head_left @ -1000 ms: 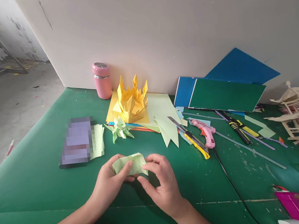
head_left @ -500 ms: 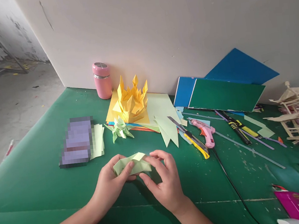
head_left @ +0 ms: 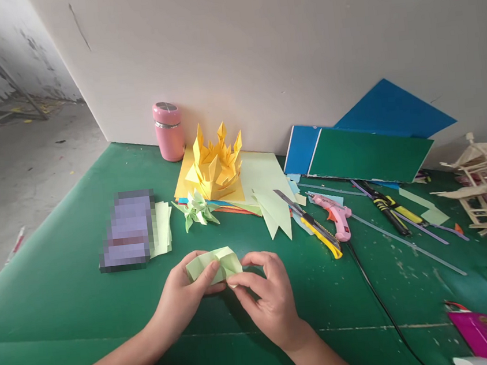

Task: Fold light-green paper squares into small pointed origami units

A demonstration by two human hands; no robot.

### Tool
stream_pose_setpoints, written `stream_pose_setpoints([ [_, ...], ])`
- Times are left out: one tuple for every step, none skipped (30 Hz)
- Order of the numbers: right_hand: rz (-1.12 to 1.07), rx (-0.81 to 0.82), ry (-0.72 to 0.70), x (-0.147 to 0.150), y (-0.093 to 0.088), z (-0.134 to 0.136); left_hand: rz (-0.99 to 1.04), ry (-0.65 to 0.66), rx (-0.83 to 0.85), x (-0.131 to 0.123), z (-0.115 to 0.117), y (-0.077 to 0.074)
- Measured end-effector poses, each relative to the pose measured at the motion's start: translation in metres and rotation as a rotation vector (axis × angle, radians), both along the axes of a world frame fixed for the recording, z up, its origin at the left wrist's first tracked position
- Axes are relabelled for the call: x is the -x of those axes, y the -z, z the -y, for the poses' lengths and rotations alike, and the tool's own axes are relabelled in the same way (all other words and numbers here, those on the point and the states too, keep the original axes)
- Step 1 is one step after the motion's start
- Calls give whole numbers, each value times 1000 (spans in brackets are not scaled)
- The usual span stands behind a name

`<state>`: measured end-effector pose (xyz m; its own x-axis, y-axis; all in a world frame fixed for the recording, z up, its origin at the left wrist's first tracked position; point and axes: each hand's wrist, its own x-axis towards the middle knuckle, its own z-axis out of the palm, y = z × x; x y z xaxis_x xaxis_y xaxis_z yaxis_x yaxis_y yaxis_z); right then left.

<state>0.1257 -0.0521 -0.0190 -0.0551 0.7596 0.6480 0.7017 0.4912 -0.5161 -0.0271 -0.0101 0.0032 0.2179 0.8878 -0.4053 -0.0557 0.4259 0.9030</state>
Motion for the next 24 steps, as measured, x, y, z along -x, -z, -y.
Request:
stream_pose_setpoints([
  [22,-8,-6,0,0,0,19,6,4,0,0,0],
  [42,-12,-7,0,0,0,32,14,10,0,0,1],
  [61,-13,-6,0,0,0,40,19,16,0,0,1],
  [78,-11,-6,0,0,0,44,20,18,1,0,1],
  [95,-6,-8,-1,0,0,44,19,19,1,0,1],
  [111,-3,-12,-1,0,0,39,15,20,1,0,1],
  [127,-1,-17,-1,0,0,27,12,19,1,0,1],
  [141,-2,-23,-1,0,0,5,13,16,2,0,1],
  [154,-5,-29,-1,0,0,-25,19,7,2,0,1],
  [166,-9,-33,-2,0,0,-59,27,-6,2,0,2],
  [178,-14,-35,-2,-1,0,-92,36,-21,2,0,3],
  [189,-18,-35,-2,-1,0,-117,43,-36,3,-1,3],
  [201,-21,-35,-2,-1,0,-132,48,-47,3,-1,4],
  [211,-25,-34,-1,-1,0,-138,49,-50,3,-1,5],
  [218,-33,-30,-1,-1,0,-135,47,-48,3,-1,5],
  [223,-44,-23,-1,-1,0,-130,44,-41,3,-1,4],
  [227,-56,-16,-2,-1,0,-126,40,-32,2,-1,4],
  [230,-72,-7,-2,-1,0,-122,36,-23,2,-1,3],
  [235,-87,3,-2,-1,0,-119,32,-12,1,0,3],
  [241,-101,14,-2,-1,0,-115,29,-1,1,0,2],
  [249,-111,27,-3,-2,0,-110,27,10,1,0,1],
  [256,-120,38,-3,-2,0,-104,28,22,0,0,1],
  [262,-128,48,-3,-2,0,-98,27,34,0,0,0],
  [267,-135,53,-3,-2,0,-94,25,44,0,-1,0],
])
